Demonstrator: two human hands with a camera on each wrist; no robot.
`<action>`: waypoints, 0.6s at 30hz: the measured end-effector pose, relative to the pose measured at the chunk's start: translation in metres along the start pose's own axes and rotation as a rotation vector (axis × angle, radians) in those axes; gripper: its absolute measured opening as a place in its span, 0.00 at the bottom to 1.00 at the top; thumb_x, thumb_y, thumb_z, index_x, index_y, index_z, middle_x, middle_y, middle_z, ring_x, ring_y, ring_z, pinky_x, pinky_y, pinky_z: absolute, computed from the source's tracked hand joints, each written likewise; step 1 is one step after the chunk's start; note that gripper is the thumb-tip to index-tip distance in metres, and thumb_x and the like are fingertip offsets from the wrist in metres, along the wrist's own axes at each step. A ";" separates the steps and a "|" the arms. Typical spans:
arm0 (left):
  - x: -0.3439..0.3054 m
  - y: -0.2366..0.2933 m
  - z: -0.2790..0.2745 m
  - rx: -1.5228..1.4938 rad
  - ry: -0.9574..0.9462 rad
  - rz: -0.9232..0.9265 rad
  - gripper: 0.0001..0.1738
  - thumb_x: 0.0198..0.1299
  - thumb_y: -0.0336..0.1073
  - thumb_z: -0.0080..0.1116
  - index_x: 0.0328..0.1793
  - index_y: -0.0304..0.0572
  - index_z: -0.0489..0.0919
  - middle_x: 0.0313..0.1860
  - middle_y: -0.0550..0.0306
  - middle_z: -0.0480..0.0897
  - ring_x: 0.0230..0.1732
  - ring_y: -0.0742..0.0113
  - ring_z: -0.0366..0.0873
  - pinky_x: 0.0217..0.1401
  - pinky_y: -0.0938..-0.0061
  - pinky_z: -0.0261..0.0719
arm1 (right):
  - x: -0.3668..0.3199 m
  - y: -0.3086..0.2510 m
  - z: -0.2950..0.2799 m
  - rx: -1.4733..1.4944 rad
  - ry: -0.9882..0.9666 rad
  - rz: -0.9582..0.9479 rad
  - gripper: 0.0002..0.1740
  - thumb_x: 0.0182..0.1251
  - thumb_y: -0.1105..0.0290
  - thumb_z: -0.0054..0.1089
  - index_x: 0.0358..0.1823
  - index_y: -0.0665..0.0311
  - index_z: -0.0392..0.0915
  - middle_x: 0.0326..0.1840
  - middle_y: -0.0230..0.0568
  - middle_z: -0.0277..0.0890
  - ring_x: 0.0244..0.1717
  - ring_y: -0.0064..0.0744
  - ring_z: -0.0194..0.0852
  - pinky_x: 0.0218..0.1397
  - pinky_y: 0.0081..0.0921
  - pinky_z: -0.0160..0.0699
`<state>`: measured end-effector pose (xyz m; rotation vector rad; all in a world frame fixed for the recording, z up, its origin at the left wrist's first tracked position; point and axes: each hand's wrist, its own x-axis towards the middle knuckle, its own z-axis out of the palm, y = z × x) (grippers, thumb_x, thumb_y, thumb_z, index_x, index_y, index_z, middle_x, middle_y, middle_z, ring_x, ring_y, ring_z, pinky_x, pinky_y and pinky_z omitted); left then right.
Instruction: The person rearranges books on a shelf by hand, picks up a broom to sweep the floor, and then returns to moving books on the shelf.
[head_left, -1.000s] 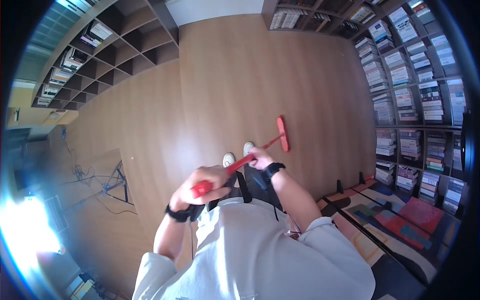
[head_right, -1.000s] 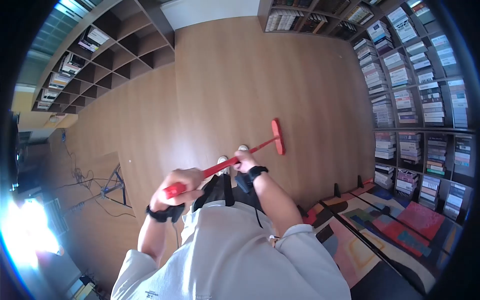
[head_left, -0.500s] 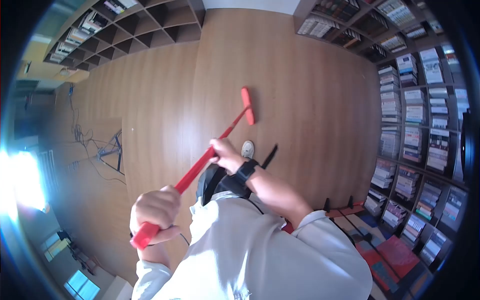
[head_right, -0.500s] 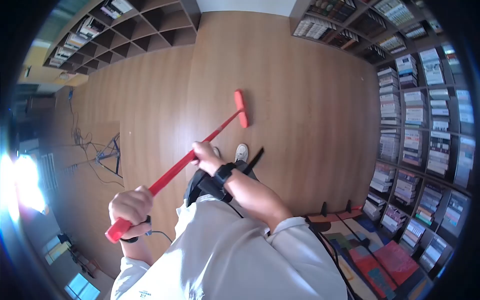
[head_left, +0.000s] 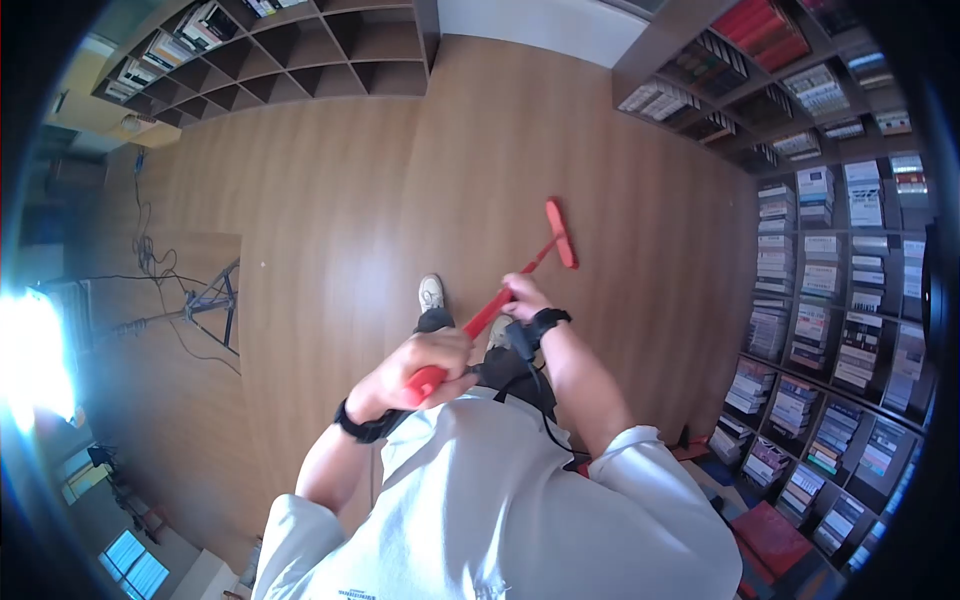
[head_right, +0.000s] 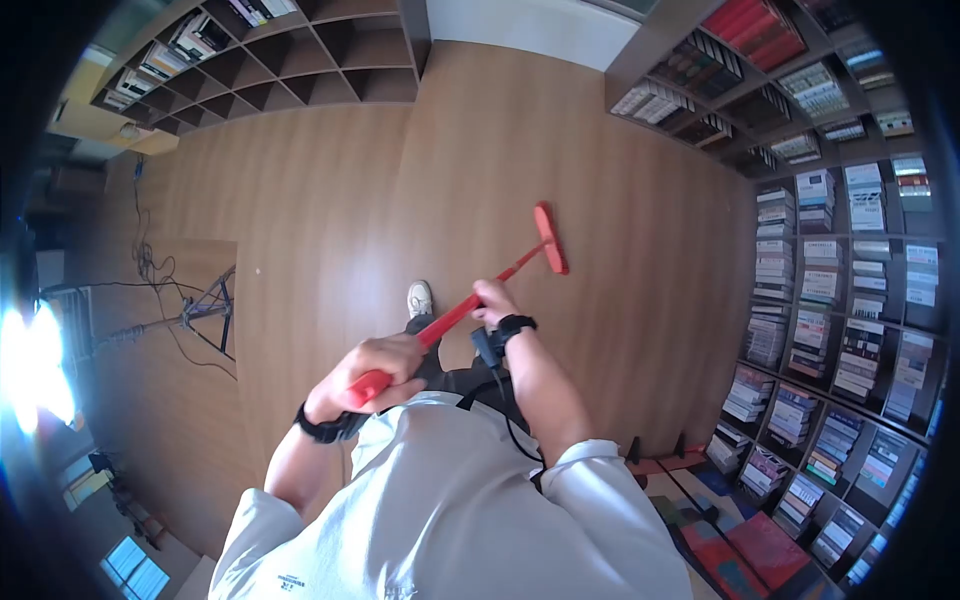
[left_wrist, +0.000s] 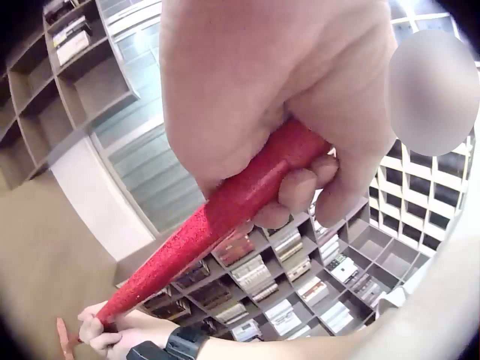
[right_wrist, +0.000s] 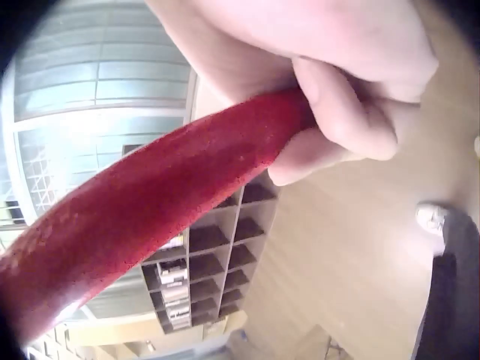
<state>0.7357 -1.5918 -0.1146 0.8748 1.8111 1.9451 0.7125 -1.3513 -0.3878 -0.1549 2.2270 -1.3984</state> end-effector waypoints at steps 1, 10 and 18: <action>-0.012 0.007 -0.019 0.020 0.022 -0.029 0.18 0.46 0.17 0.58 0.16 0.39 0.61 0.18 0.53 0.67 0.24 0.53 0.66 0.31 0.64 0.63 | 0.014 -0.020 0.020 -0.223 0.067 -0.283 0.16 0.36 0.80 0.64 0.29 0.65 0.67 0.27 0.44 0.69 0.29 0.34 0.72 0.28 0.28 0.71; -0.094 0.083 -0.132 0.156 0.508 -0.118 0.16 0.37 0.17 0.60 0.14 0.40 0.64 0.15 0.57 0.70 0.22 0.57 0.69 0.38 0.62 0.72 | 0.130 -0.206 0.161 1.001 -0.287 0.675 0.06 0.59 0.74 0.43 0.25 0.63 0.63 0.19 0.36 0.58 0.14 0.26 0.54 0.13 0.22 0.49; -0.085 0.100 -0.159 0.014 0.352 -0.001 0.17 0.34 0.17 0.60 0.12 0.40 0.62 0.14 0.57 0.68 0.21 0.55 0.69 0.36 0.62 0.70 | 0.113 -0.209 0.145 0.952 -0.177 0.438 0.08 0.62 0.73 0.45 0.24 0.60 0.63 0.21 0.34 0.58 0.16 0.24 0.57 0.13 0.20 0.52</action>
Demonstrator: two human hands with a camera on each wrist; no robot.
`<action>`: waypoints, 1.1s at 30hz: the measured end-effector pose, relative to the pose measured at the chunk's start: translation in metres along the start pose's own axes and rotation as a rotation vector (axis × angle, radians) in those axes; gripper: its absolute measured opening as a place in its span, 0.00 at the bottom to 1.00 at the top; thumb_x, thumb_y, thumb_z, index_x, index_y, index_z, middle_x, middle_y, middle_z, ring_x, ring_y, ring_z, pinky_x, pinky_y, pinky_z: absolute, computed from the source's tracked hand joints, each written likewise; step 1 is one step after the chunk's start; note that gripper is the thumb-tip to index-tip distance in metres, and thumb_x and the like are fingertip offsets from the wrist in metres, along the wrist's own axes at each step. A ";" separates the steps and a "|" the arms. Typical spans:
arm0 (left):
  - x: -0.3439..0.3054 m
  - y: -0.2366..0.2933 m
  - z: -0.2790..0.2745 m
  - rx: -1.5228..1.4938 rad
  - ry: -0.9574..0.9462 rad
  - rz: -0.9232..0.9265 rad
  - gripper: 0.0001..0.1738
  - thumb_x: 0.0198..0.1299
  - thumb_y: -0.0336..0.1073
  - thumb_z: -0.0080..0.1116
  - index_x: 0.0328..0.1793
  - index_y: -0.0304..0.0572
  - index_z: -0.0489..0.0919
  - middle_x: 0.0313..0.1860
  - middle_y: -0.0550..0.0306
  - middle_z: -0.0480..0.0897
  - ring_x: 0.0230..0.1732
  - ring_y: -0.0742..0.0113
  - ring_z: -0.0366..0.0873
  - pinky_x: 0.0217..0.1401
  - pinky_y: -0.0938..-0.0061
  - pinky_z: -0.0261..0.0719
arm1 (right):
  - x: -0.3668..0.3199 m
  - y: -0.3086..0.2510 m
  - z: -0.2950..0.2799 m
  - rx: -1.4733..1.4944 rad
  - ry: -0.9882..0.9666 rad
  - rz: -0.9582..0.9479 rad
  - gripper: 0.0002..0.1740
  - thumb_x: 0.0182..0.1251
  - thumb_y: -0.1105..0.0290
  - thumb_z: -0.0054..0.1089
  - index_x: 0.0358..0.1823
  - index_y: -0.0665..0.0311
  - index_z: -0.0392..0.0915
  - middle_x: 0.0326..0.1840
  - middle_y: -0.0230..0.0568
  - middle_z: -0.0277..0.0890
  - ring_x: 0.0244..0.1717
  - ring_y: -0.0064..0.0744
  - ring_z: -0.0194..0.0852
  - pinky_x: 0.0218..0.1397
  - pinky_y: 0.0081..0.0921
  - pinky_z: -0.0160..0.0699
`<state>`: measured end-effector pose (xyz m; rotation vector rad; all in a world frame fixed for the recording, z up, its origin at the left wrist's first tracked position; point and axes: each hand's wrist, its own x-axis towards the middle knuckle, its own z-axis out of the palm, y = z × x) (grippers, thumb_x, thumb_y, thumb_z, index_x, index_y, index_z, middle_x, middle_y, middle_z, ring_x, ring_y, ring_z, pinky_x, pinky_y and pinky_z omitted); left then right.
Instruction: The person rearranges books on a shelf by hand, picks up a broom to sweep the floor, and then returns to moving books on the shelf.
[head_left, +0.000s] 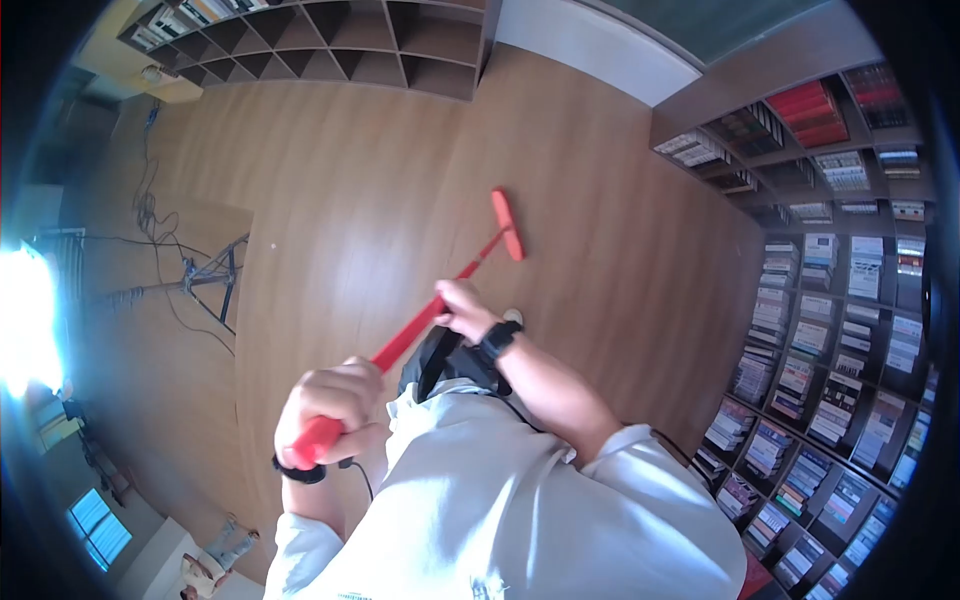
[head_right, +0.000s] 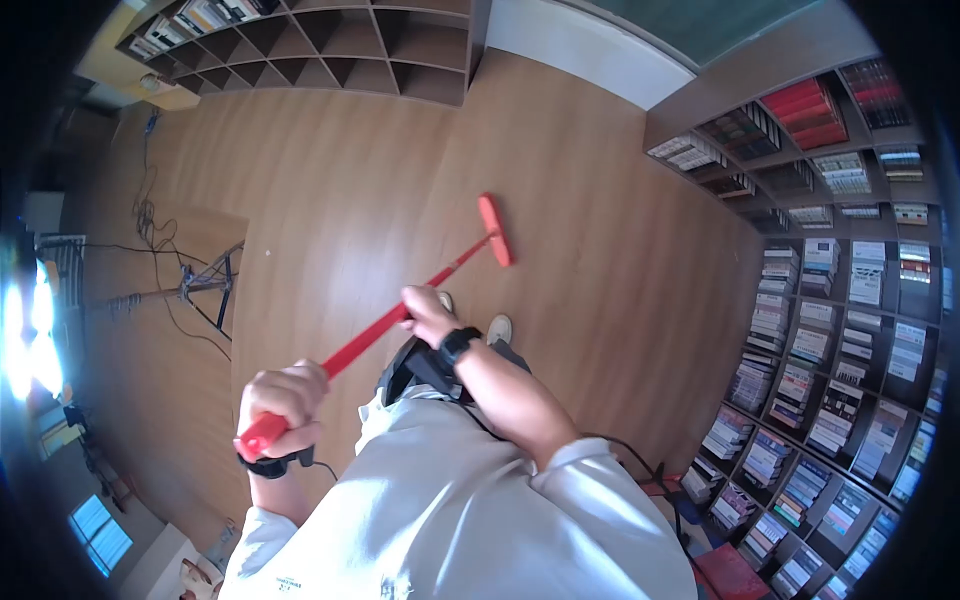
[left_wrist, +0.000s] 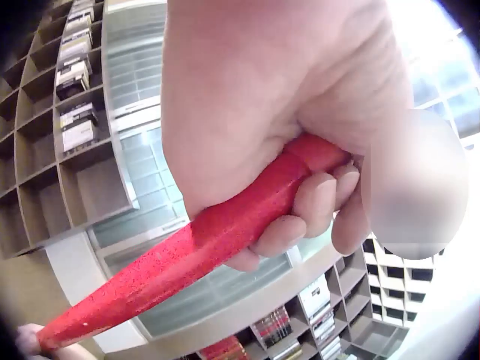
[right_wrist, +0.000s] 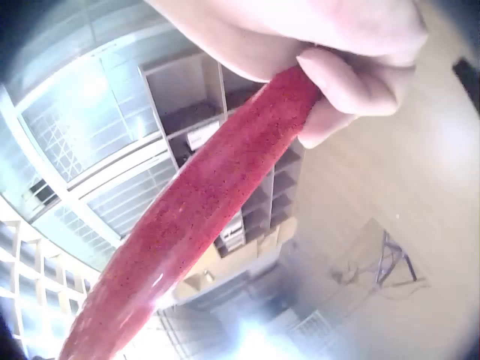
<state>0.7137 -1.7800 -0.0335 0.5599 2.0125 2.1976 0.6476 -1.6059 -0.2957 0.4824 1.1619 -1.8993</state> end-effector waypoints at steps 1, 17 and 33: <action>0.005 -0.005 0.004 0.001 -0.065 -0.017 0.18 0.36 0.17 0.60 0.13 0.40 0.62 0.14 0.57 0.67 0.22 0.54 0.68 0.36 0.62 0.69 | 0.010 0.010 -0.028 0.198 0.004 0.117 0.09 0.63 0.73 0.45 0.24 0.59 0.63 0.21 0.34 0.59 0.16 0.24 0.58 0.13 0.19 0.52; -0.029 -0.036 0.016 -0.014 0.100 -0.133 0.17 0.38 0.16 0.59 0.13 0.40 0.62 0.15 0.56 0.70 0.21 0.55 0.69 0.38 0.62 0.71 | 0.008 0.029 -0.026 0.099 0.142 0.379 0.03 0.57 0.78 0.39 0.27 0.62 0.63 0.21 0.39 0.60 0.16 0.27 0.55 0.13 0.21 0.44; 0.006 -0.020 0.035 -0.066 -0.214 0.006 0.18 0.42 0.18 0.61 0.13 0.41 0.63 0.13 0.56 0.66 0.19 0.54 0.65 0.33 0.63 0.66 | -0.034 -0.006 -0.044 0.258 0.258 0.349 0.05 0.62 0.72 0.48 0.29 0.61 0.64 0.21 0.38 0.65 0.15 0.27 0.61 0.10 0.18 0.52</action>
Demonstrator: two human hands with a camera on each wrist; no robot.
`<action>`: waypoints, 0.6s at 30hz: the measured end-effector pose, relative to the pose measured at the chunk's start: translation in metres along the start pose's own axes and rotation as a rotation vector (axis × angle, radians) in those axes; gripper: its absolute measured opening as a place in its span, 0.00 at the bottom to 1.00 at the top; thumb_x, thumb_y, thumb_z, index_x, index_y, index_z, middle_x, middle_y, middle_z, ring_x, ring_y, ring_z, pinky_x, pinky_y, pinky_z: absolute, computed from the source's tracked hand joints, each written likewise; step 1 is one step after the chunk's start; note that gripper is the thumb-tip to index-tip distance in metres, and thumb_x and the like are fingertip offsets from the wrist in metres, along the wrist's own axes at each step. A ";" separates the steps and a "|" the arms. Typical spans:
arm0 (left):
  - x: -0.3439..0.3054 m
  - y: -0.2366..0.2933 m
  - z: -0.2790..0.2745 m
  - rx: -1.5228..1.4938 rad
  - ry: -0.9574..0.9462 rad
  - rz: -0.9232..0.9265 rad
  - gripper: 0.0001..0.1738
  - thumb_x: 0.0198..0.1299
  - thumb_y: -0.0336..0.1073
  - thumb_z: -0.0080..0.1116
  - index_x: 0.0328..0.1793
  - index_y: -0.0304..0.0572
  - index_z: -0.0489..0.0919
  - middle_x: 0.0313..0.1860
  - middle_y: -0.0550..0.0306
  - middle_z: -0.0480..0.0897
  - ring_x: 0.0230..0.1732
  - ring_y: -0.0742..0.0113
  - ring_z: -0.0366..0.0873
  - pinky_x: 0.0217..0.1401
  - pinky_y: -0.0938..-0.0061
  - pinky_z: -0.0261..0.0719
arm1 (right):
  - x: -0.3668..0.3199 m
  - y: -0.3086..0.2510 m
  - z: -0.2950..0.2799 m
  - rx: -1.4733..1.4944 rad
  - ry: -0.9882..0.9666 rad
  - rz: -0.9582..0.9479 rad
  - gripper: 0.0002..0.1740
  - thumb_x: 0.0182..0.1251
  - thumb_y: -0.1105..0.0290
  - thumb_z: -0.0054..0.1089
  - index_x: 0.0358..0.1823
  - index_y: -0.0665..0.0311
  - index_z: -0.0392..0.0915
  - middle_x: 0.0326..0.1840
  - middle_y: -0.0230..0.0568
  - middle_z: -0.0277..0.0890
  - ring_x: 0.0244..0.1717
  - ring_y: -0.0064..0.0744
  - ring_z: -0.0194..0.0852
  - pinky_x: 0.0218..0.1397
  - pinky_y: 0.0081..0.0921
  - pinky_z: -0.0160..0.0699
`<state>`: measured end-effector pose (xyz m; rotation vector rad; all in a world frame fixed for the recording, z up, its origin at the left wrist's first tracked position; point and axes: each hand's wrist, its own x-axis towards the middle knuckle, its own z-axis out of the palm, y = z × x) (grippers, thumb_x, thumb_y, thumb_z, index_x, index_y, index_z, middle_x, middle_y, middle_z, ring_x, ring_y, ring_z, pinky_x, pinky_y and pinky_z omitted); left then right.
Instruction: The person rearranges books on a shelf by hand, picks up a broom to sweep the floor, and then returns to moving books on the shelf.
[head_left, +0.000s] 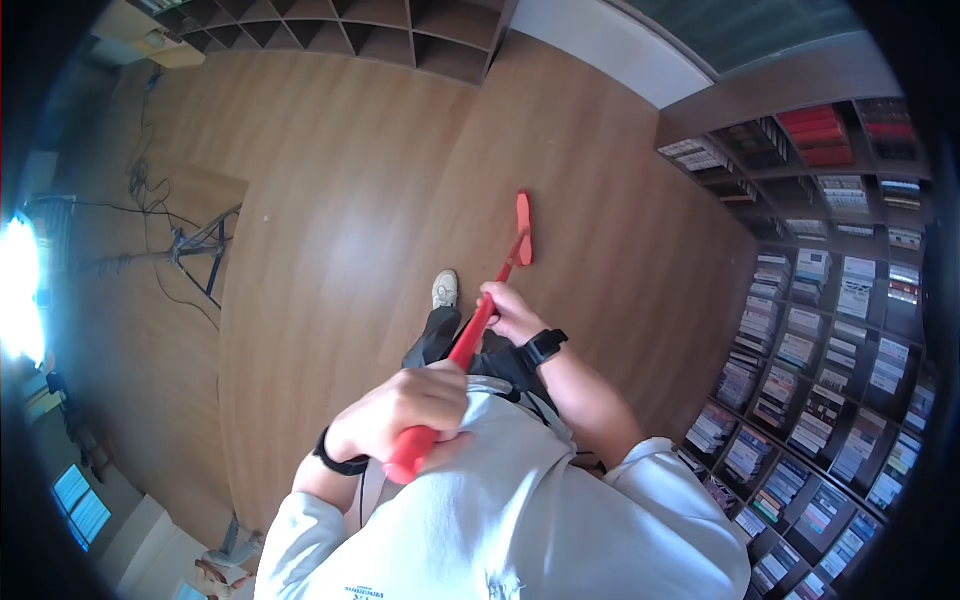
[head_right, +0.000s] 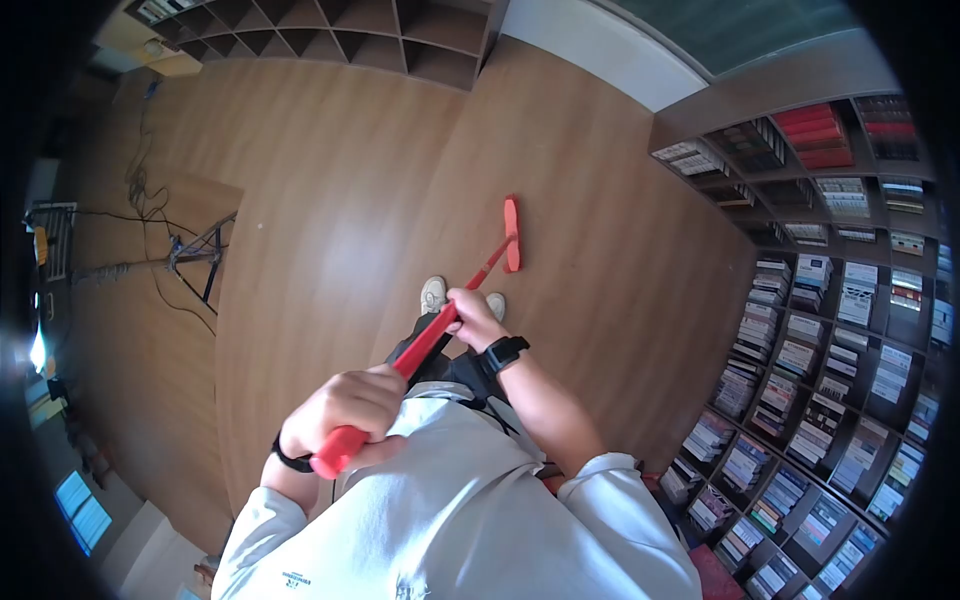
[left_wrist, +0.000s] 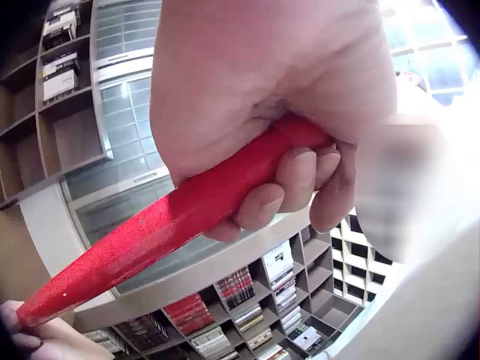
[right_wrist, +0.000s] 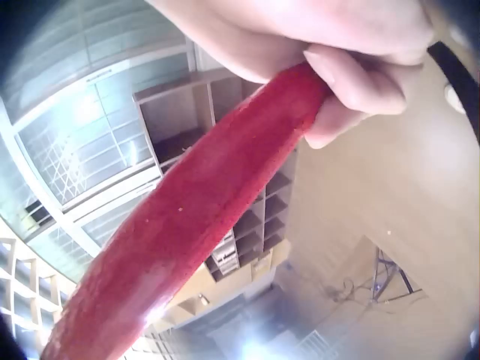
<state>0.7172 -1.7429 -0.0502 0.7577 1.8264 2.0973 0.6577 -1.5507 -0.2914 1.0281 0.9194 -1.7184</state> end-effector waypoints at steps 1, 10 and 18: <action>0.006 -0.008 0.006 -0.023 0.000 0.030 0.18 0.42 0.18 0.61 0.14 0.41 0.63 0.13 0.56 0.67 0.20 0.55 0.65 0.33 0.64 0.66 | -0.004 -0.007 -0.005 -0.016 0.032 -0.049 0.04 0.62 0.72 0.44 0.29 0.63 0.63 0.21 0.41 0.63 0.13 0.27 0.56 0.11 0.20 0.47; 0.016 -0.037 0.019 0.004 -0.087 0.046 0.18 0.44 0.19 0.61 0.15 0.40 0.62 0.15 0.57 0.67 0.22 0.56 0.64 0.33 0.65 0.64 | 0.015 -0.024 -0.029 -0.163 0.072 -0.093 0.05 0.63 0.71 0.46 0.30 0.62 0.63 0.20 0.39 0.64 0.14 0.26 0.57 0.12 0.19 0.49; 0.013 -0.040 0.009 0.048 -0.098 0.042 0.18 0.45 0.22 0.62 0.16 0.41 0.62 0.15 0.58 0.68 0.22 0.57 0.66 0.33 0.66 0.64 | 0.018 -0.019 -0.025 -0.170 0.020 -0.157 0.07 0.64 0.70 0.47 0.30 0.65 0.64 0.21 0.42 0.67 0.13 0.25 0.58 0.11 0.19 0.51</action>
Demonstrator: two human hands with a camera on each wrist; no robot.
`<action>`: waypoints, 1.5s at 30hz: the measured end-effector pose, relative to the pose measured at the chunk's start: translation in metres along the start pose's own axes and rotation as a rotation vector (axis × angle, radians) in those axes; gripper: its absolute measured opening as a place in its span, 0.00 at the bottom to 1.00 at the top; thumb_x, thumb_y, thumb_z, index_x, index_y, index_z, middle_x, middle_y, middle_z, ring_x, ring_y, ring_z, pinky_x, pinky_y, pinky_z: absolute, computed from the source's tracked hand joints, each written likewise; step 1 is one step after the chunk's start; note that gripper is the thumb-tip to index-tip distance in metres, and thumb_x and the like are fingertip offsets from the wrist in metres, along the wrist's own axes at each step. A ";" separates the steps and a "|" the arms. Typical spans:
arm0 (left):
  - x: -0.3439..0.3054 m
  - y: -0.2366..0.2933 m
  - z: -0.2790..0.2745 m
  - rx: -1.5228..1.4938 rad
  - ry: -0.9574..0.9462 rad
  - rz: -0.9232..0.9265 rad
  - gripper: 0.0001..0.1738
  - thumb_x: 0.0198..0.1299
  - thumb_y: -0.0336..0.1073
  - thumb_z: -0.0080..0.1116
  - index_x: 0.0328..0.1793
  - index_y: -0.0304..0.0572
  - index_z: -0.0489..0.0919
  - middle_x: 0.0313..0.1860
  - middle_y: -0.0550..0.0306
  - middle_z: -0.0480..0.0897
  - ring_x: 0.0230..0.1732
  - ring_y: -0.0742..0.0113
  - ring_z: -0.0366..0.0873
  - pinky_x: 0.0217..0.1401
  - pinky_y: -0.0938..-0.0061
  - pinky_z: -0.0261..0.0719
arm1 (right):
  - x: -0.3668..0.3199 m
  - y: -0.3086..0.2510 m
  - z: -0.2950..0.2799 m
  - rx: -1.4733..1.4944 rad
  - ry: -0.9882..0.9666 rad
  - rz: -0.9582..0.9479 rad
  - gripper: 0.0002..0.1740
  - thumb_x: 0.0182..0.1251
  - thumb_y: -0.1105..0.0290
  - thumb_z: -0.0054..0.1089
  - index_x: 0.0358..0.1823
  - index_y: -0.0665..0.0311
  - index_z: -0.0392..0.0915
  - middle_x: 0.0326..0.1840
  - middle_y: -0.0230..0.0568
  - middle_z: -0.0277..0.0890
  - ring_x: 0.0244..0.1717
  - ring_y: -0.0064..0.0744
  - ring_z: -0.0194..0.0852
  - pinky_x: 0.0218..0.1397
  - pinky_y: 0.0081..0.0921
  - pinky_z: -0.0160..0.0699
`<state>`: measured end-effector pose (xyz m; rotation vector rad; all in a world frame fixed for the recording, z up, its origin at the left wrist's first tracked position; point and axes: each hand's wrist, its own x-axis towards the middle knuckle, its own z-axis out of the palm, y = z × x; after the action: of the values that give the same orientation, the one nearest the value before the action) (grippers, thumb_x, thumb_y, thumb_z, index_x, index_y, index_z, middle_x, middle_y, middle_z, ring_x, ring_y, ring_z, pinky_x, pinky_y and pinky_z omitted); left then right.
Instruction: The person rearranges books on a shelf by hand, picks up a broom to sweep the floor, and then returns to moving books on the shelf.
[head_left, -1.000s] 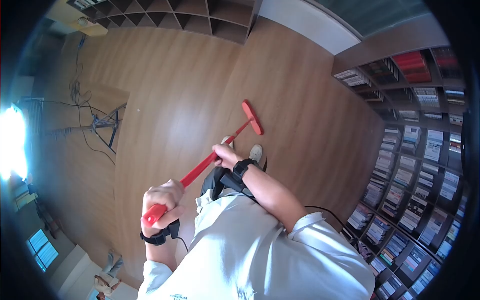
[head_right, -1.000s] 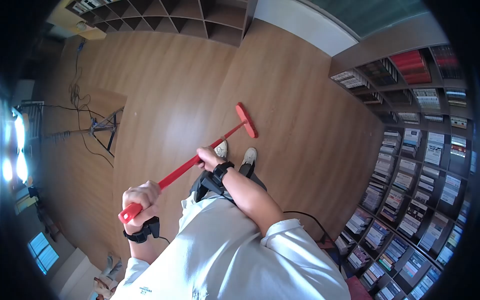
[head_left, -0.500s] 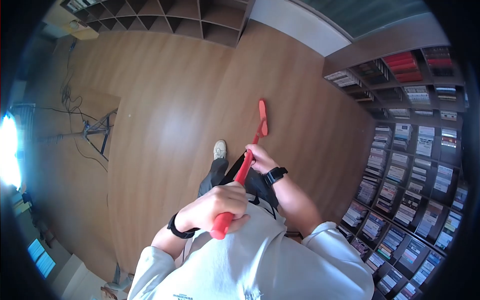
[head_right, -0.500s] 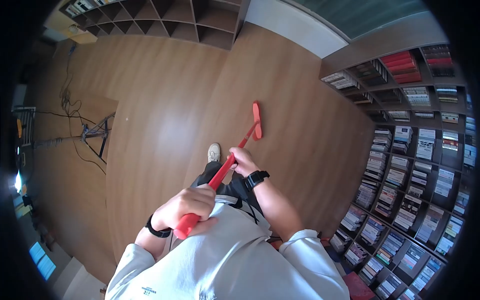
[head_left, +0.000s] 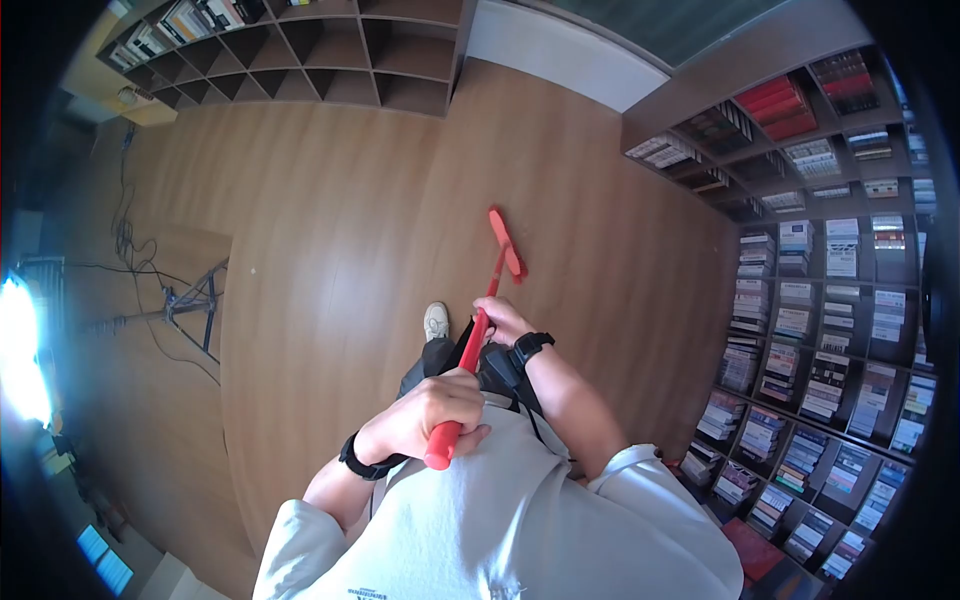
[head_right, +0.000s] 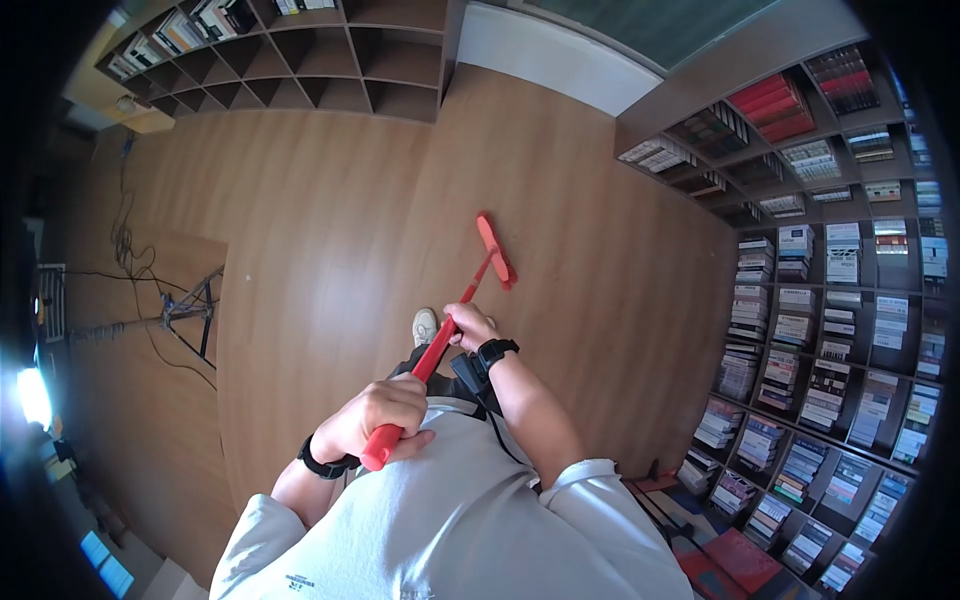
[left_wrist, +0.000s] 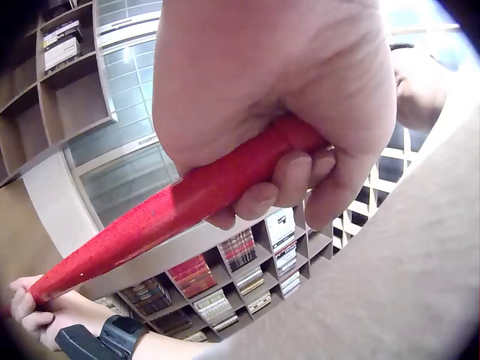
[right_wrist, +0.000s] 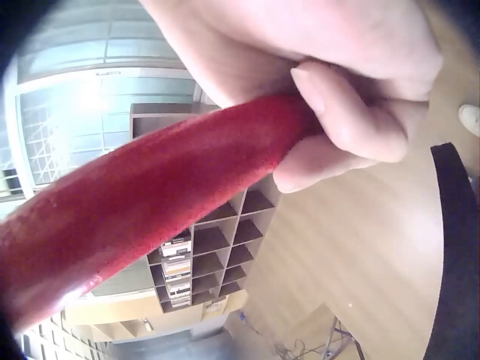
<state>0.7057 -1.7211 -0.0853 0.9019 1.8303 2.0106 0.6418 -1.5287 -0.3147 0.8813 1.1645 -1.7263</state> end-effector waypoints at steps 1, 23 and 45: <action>0.001 0.000 0.000 -0.008 -0.017 -0.001 0.19 0.45 0.22 0.62 0.16 0.41 0.62 0.15 0.58 0.67 0.22 0.57 0.65 0.33 0.66 0.64 | -0.001 -0.001 0.001 -0.027 -0.004 0.004 0.07 0.64 0.70 0.47 0.29 0.65 0.64 0.21 0.42 0.67 0.13 0.25 0.58 0.11 0.19 0.50; -0.006 0.003 -0.009 0.041 -0.011 -0.027 0.18 0.42 0.18 0.62 0.16 0.41 0.63 0.15 0.58 0.68 0.22 0.57 0.68 0.36 0.65 0.68 | 0.008 0.008 0.009 0.028 -0.030 -0.034 0.07 0.63 0.69 0.50 0.29 0.60 0.64 0.23 0.39 0.64 0.15 0.25 0.58 0.12 0.19 0.49; -0.054 0.077 -0.034 0.217 0.517 -0.137 0.17 0.31 0.19 0.59 0.12 0.42 0.61 0.11 0.58 0.68 0.17 0.60 0.67 0.30 0.68 0.68 | 0.005 0.022 0.157 -0.144 -0.300 0.210 0.05 0.58 0.75 0.43 0.25 0.61 0.61 0.18 0.37 0.57 0.13 0.25 0.51 0.11 0.19 0.43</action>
<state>0.7421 -1.7924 -0.0252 0.2975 2.3393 2.1216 0.6460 -1.6826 -0.2774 0.6089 0.9479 -1.5214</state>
